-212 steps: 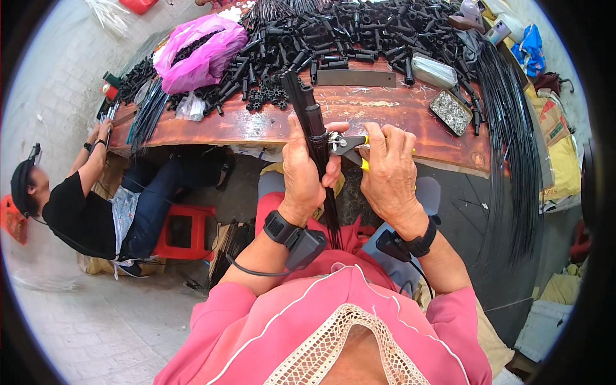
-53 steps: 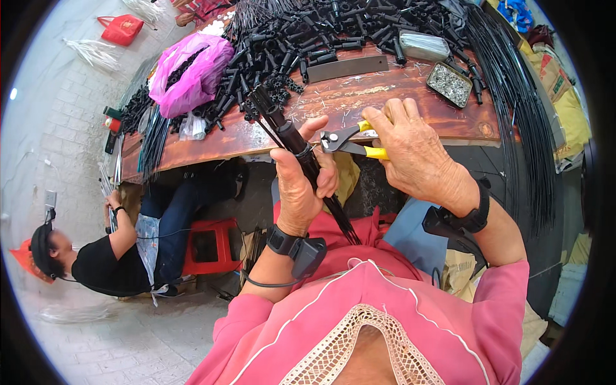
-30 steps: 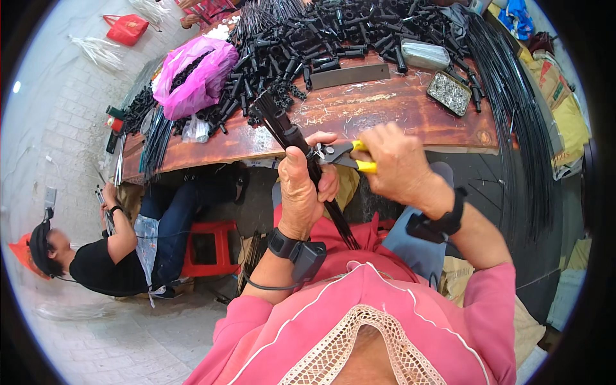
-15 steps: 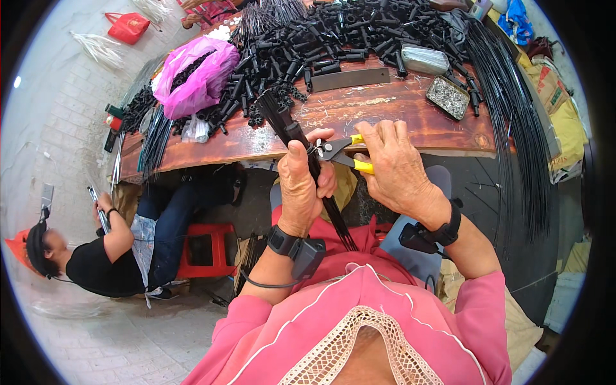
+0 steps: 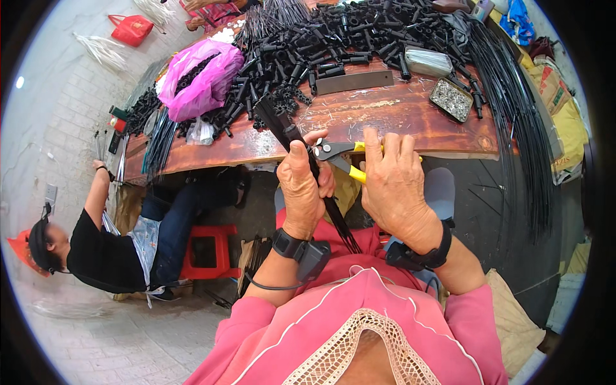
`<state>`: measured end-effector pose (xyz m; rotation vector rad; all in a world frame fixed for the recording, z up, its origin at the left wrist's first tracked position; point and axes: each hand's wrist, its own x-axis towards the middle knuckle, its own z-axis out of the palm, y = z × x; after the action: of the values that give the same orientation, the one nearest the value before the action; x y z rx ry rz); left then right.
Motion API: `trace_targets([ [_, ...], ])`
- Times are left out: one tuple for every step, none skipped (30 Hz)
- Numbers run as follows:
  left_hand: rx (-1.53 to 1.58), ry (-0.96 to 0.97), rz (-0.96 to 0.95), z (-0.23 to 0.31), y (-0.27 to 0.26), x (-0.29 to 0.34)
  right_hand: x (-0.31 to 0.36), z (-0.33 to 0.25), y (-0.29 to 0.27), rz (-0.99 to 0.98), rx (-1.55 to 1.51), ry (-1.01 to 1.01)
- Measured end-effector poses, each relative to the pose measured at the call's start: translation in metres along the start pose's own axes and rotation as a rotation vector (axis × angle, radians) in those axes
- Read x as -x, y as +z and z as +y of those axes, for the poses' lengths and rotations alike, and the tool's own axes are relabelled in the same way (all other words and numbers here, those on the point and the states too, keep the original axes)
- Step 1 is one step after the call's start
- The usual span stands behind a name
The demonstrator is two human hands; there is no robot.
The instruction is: Assembling the framework of an umbrella by attaching ribs and connectors.
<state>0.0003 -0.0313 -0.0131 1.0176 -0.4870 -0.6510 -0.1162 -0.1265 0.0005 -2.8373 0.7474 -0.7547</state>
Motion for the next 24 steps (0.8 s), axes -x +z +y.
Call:
trace_targets([
  [0.000,0.006,0.018,-0.001,-0.001,0.000,0.001,-0.002,0.002,-0.001,0.002,0.016],
  [0.001,0.012,0.036,-0.002,-0.002,-0.001,0.002,-0.005,0.004,0.000,0.002,0.017],
  [-0.001,0.013,0.034,-0.003,-0.002,-0.001,0.003,-0.008,0.005,-0.019,-0.005,0.049],
  [0.001,0.022,0.047,-0.004,-0.002,-0.001,0.004,-0.009,0.005,-0.037,-0.012,0.081],
  [0.002,0.031,0.059,-0.004,-0.001,-0.002,0.005,-0.010,0.005,-0.035,-0.012,0.081],
  [0.001,0.032,0.059,-0.005,-0.001,-0.002,0.007,-0.011,0.006,-0.050,-0.028,0.094],
  [0.001,0.028,0.061,-0.005,-0.001,-0.002,0.007,-0.011,0.007,-0.064,-0.043,0.107],
  [0.002,0.024,0.063,-0.005,-0.002,-0.002,0.007,-0.010,0.010,-0.063,-0.044,0.107],
  [0.001,0.025,0.063,-0.005,-0.001,-0.001,0.008,-0.009,0.012,-0.027,-0.060,0.107],
  [-0.002,0.023,0.059,-0.004,-0.001,-0.001,0.008,-0.006,0.013,0.009,-0.075,0.107],
  [-0.005,0.020,0.055,-0.004,-0.001,0.000,0.007,-0.003,0.012,0.010,-0.075,0.107],
  [-0.004,0.021,0.057,-0.004,-0.002,0.000,0.005,0.002,0.010,0.012,-0.077,0.069],
  [0.005,0.023,0.032,-0.005,-0.003,0.001,0.003,0.008,0.007,0.015,-0.079,0.030],
  [0.014,0.026,0.008,-0.005,-0.005,0.001,-0.002,0.017,0.005,0.013,-0.079,0.028],
  [0.017,0.020,0.005,-0.006,-0.004,0.001,-0.009,0.029,0.000,0.016,-0.063,-0.095],
  [0.047,0.032,-0.036,-0.007,-0.004,0.002,-0.016,0.041,-0.004,0.018,-0.050,-0.221],
  [0.077,0.043,-0.078,-0.008,-0.004,0.003,-0.026,0.052,-0.011,0.059,-0.088,-0.331],
  [0.082,0.037,-0.080,-0.008,-0.002,0.004,-0.037,0.061,-0.023,0.020,-0.096,-0.432],
  [0.062,0.060,-0.124,-0.009,-0.001,0.006,-0.049,0.071,-0.030,-0.068,-0.174,-0.528],
  [0.043,0.082,-0.169,-0.009,0.000,0.008,-0.062,0.080,-0.036,-0.158,-0.252,-0.621],
  [0.032,0.063,-0.213,-0.010,0.003,0.009,-0.072,0.086,-0.041,-0.288,-0.317,-0.651],
  [0.036,0.058,-0.218,-0.007,0.007,0.011,-0.083,0.090,-0.043,-0.475,-0.465,-0.681],
  [0.005,0.063,-0.219,-0.003,0.012,0.012,-0.089,0.090,-0.046,-0.912,-0.655,-0.444],
  [-0.022,0.066,-0.223,-0.002,0.014,0.015,-0.089,0.088,-0.049,-1.335,-0.830,-0.161],
])
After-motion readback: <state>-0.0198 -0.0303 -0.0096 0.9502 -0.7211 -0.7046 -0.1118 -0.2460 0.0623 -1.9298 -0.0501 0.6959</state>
